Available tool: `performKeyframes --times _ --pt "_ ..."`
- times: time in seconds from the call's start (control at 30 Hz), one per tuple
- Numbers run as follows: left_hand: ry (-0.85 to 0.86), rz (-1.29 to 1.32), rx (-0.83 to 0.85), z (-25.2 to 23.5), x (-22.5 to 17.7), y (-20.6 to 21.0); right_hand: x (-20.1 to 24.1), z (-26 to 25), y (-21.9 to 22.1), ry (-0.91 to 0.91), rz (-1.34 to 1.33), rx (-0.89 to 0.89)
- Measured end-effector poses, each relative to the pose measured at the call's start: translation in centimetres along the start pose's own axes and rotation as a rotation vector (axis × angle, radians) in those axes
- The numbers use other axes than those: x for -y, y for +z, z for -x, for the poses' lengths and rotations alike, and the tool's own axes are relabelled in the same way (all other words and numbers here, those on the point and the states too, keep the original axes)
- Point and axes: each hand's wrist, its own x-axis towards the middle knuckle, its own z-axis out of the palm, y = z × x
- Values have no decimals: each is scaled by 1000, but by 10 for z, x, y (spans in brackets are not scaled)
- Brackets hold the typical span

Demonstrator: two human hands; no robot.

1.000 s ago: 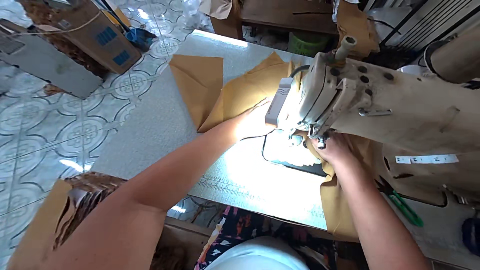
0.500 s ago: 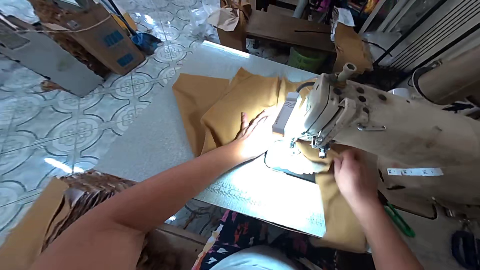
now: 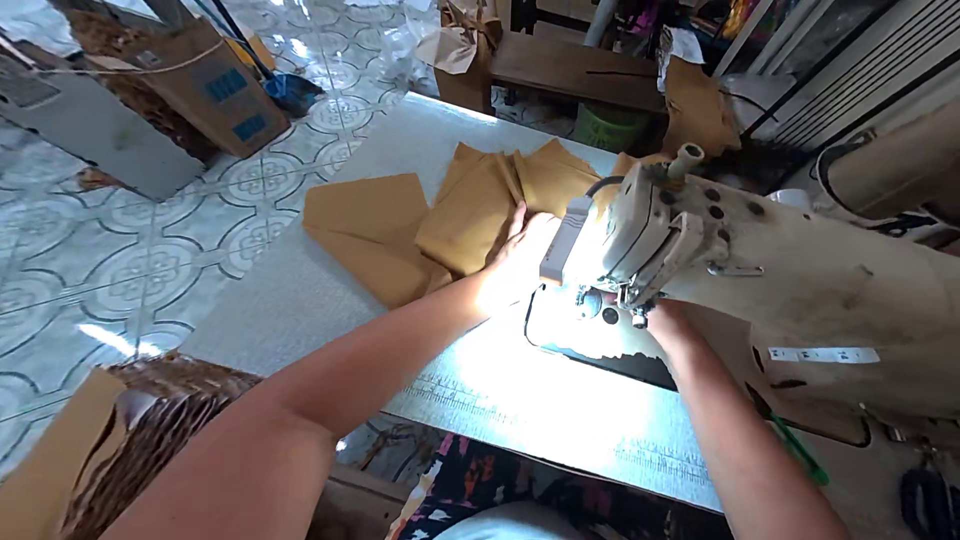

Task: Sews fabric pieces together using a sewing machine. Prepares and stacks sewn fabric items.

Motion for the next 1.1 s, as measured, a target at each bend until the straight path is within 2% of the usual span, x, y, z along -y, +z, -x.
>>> performKeyframes --times 0.03,0.1,0.17,0.23,0.3,0.37,0.4,0.5,0.57,0.6,0.67,0.73,0.8,0.87,0.93,1.03,1.1 --pt "-14 -2 4 -7 -3 -5 7 -2 -4 123 -85 80" --pt "-80 62 17 -24 -11 -22 22 -10 -11 439 -449 194" --pt "-52 140 -168 -38 1 -8 16 -10 -7 473 -685 170" --pt "-63 183 -213 -42 3 -5 8 -7 -1 429 -599 82" --pt "-83 245 -166 -27 -5 -12 5 -15 7 423 -527 162" --pt "-100 238 -24 4 -11 -18 0 -14 12 266 -474 240" --pt "-50 163 6 17 -15 -22 2 -9 12 214 -483 250" --pt "113 -1 -35 41 -24 -26 3 8 21 145 -571 112" --pt "136 -1 -60 45 -23 -26 0 13 25 153 -565 24" --pt "78 24 -55 46 -23 -28 -4 17 27 132 -527 -13" --pt "-173 99 -38 46 -19 -41 -14 30 32 -7 -419 -89" --pt "-390 40 60 52 -2 -59 -17 51 38 -230 -240 -181" --pt "-522 -95 229 64 16 -74 -4 72 44 -419 -57 -252" --pt "-490 -164 322 88 21 -84 18 82 53 -621 5 -279" --pt "-374 -148 382 118 17 -92 46 72 62 -744 2 -286" --pt "-253 -80 402 158 20 -108 74 25 76 -740 21 -256" --pt "-273 -72 371 177 38 -128 80 -7 85 -607 120 -125"
